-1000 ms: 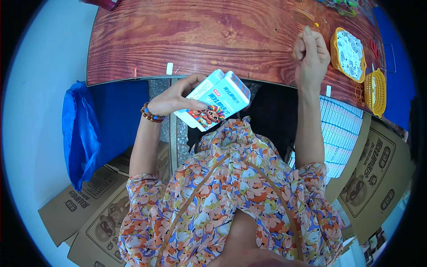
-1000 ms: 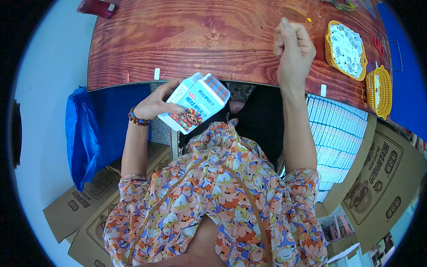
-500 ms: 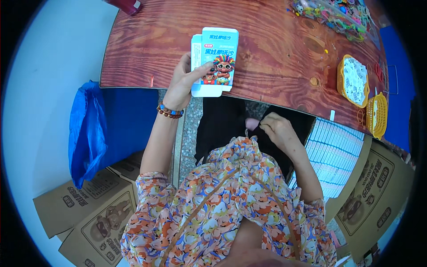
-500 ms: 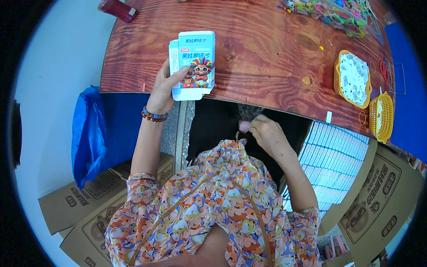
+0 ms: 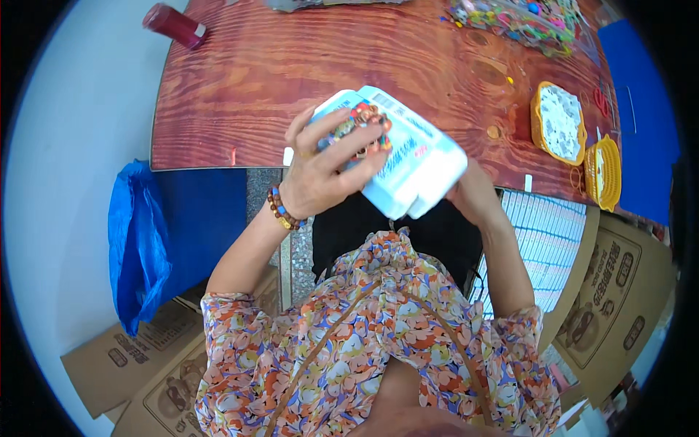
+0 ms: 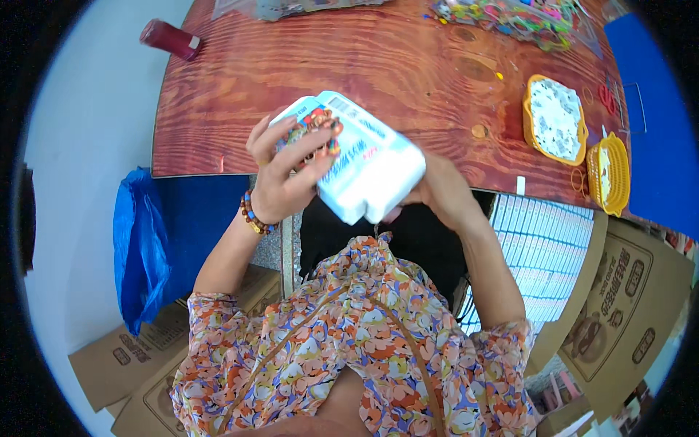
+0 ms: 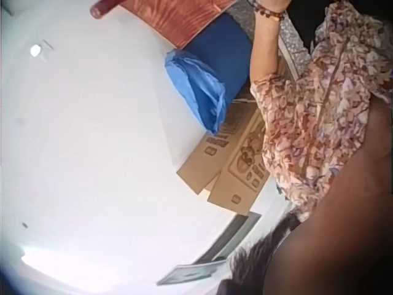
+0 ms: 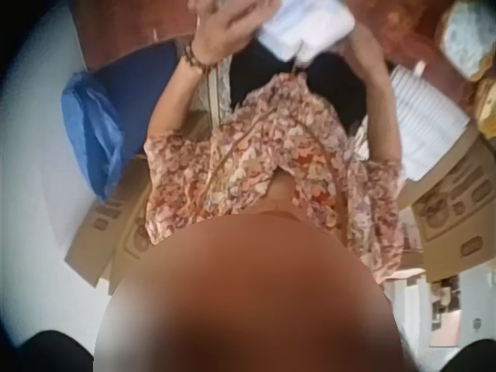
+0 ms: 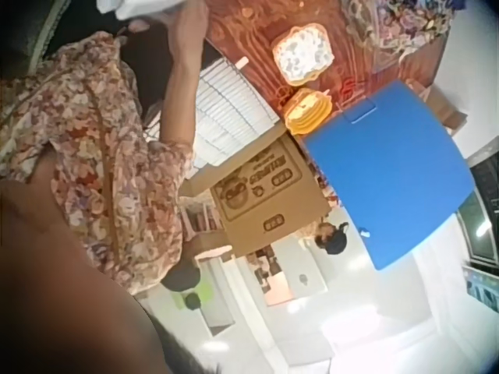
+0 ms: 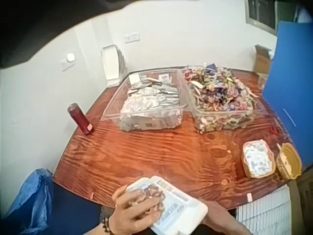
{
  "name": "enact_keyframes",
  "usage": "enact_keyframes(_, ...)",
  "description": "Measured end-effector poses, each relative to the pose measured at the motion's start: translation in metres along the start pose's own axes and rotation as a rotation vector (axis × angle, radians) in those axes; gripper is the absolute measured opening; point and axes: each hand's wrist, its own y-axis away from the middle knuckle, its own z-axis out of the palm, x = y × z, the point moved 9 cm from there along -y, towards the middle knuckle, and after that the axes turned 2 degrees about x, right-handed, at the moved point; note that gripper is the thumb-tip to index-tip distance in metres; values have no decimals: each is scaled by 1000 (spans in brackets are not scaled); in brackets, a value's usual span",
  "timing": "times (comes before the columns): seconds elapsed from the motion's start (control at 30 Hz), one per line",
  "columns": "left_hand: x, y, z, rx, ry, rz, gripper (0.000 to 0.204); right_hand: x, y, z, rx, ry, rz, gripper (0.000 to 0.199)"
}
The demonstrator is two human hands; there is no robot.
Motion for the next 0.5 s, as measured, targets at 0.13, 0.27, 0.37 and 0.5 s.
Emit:
enact_keyframes(0.13, 13, 15, 9, -21, -30, 68, 43, -20, -18, 19, -79, -303, -62, 53)
enact_keyframes(0.27, -9, 25, 24, -64, -53, -79, 49, -18, -34, 24, -65, 29, -63, 57)
enact_keyframes(0.37, -19, 29, 35, -66, -14, -142, 53, -26, -43, 21, 33, 91, -210, 55)
enact_keyframes(0.5, -48, 44, 43, -98, 150, -529, 80, -34, -48, 17, 83, 120, -353, 54)
